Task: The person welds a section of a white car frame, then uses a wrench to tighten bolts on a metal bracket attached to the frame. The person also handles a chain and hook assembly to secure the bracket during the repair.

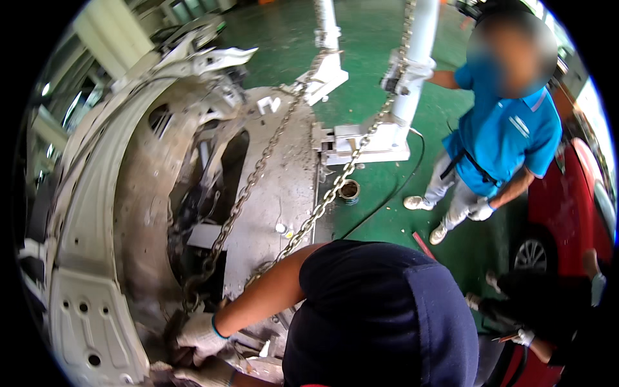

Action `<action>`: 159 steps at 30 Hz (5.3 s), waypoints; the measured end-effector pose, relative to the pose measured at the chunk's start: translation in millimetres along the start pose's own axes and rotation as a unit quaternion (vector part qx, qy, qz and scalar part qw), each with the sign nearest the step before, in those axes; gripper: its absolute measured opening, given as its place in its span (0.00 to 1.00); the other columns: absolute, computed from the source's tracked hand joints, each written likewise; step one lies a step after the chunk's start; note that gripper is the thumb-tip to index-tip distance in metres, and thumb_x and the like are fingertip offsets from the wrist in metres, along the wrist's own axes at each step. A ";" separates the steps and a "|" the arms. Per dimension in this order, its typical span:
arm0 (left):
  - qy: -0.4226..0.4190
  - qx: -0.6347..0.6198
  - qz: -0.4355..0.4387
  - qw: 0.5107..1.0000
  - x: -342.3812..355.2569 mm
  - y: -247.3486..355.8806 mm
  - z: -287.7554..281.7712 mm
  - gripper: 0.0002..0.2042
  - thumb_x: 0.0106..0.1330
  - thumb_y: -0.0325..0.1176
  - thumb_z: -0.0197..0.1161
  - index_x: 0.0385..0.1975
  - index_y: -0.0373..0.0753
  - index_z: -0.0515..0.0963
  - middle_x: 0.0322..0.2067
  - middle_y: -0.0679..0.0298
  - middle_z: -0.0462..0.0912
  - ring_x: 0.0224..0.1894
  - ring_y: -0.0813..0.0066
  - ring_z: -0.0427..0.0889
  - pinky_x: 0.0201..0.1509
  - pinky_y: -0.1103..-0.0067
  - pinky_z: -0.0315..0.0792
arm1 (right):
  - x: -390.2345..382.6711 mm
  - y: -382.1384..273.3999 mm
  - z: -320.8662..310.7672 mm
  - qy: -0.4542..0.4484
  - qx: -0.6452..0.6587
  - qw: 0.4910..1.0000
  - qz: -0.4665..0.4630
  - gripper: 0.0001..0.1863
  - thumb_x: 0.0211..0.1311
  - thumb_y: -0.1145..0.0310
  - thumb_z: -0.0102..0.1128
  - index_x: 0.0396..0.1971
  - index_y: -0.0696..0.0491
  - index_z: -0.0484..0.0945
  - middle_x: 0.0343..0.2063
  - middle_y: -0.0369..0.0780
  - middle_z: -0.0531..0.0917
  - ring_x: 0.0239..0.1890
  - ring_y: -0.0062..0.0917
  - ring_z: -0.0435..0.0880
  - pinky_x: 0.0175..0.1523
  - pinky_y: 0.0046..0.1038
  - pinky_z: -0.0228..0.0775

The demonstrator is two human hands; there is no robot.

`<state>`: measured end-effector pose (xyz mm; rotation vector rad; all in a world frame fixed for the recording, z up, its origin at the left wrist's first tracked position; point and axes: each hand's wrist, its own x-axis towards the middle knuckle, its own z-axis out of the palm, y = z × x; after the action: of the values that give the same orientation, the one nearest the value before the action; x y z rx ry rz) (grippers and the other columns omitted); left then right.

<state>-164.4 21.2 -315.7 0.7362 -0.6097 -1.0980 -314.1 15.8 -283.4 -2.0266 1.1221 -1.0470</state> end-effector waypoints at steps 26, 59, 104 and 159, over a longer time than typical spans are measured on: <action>-0.021 0.048 -0.087 0.995 -10.7 10.5 -32.0 0.25 0.86 0.53 0.50 0.68 0.39 0.73 0.59 0.56 0.84 0.62 0.59 0.82 0.64 0.66 0.76 | -11.5 -8.8 10.1 0.005 -0.091 0.996 0.021 0.25 0.61 0.48 0.74 0.49 0.50 0.80 0.34 0.48 0.88 0.37 0.47 0.90 0.41 0.48 0.81; -0.039 0.252 0.057 0.965 -46.7 108.3 -104.8 0.37 0.77 0.65 0.58 0.51 0.25 0.78 0.58 0.45 0.82 0.52 0.56 0.86 0.64 0.62 0.78 | -7.6 21.1 41.8 0.154 -0.013 0.985 -0.082 0.31 0.55 0.58 0.84 0.55 0.57 0.83 0.44 0.49 0.90 0.45 0.43 0.92 0.51 0.39 0.85; -0.026 0.233 0.130 0.963 -42.1 85.7 -109.0 0.42 0.74 0.60 0.66 0.66 0.20 0.75 0.57 0.46 0.83 0.54 0.62 0.85 0.66 0.66 0.75 | 45.0 -16.7 -20.7 -0.211 -0.110 0.969 0.071 0.31 0.52 0.46 0.79 0.43 0.60 0.87 0.41 0.54 0.90 0.46 0.47 0.90 0.55 0.41 0.82; 0.149 0.505 0.179 0.831 -15.6 15.1 -23.3 0.16 0.76 0.44 0.56 0.46 0.36 0.79 0.43 0.42 0.85 0.46 0.38 0.85 0.51 0.55 0.80 | 57.0 20.3 2.5 -0.302 0.189 0.921 0.159 0.21 0.69 0.65 0.68 0.57 0.59 0.80 0.40 0.34 0.85 0.38 0.19 0.84 0.43 0.24 0.78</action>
<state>-143.7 45.1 -319.6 1.5925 -1.0141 -0.2155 -301.2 -43.3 -280.6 -1.6126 0.8006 -0.3817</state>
